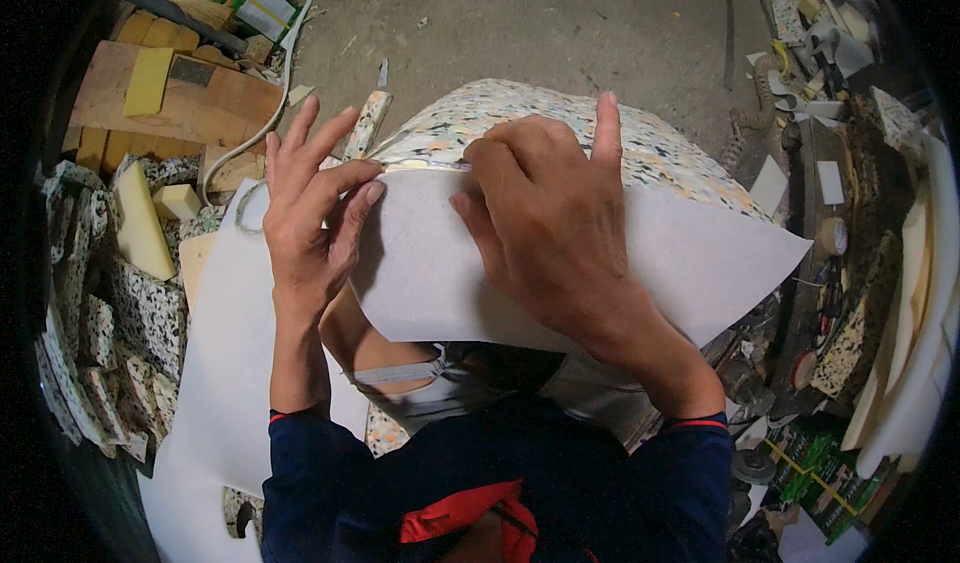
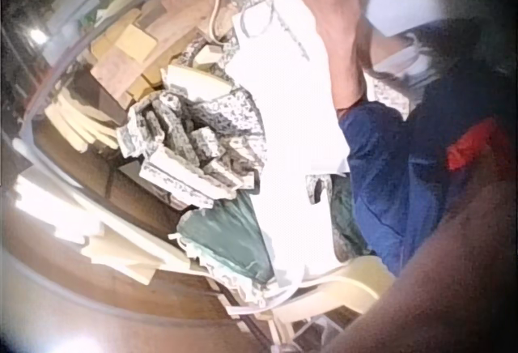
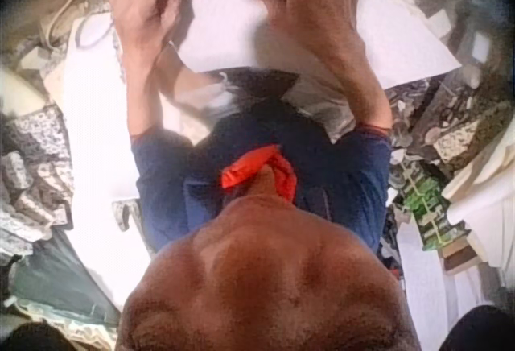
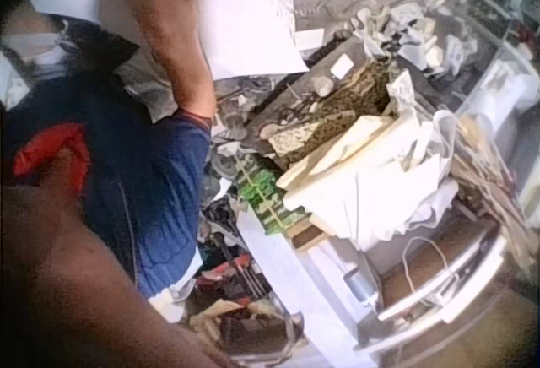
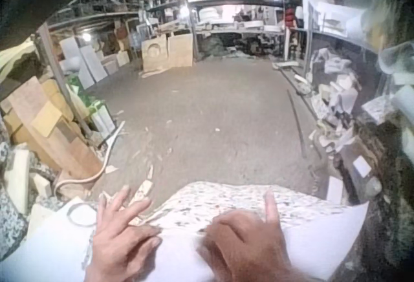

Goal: The person sits on the floor and fits a white foam cushion onto a wooden chair frame. They use a knife to trim excess foam and a spray gun to apply adhesive to the frame before pressing the foam into place.

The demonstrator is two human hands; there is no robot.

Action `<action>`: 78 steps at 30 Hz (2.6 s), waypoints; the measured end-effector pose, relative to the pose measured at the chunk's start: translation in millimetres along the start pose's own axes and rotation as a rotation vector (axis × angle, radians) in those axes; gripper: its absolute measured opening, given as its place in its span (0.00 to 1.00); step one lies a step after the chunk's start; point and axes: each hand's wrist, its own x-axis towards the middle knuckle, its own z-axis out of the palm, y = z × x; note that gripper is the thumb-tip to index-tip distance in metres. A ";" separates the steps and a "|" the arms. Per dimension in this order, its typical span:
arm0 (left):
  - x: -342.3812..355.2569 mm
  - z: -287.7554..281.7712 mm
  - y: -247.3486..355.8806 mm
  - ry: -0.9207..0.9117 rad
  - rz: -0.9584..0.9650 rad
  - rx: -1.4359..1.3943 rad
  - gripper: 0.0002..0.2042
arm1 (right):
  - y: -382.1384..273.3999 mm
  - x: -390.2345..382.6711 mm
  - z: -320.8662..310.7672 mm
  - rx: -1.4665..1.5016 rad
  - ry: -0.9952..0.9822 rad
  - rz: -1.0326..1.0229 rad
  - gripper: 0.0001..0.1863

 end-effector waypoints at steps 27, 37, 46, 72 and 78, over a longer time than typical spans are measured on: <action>-23.3 -8.7 6.4 0.133 0.071 -0.251 0.05 | -2.8 -7.0 -13.1 0.106 0.014 -0.173 0.10; 4.6 6.6 3.2 0.134 -0.021 -0.166 0.04 | 8.8 7.6 4.7 0.118 0.071 -0.041 0.06; 2.7 11.3 7.7 0.095 -0.121 -0.095 0.04 | 6.6 4.9 8.9 0.099 0.075 0.011 0.07; -62.8 70.7 53.1 0.016 -0.142 0.212 0.42 | 54.7 -99.4 3.4 -0.381 0.138 0.279 0.49; -66.3 75.1 49.2 0.013 -0.150 0.348 0.43 | 124.8 -148.3 -60.0 -0.482 0.293 0.728 0.48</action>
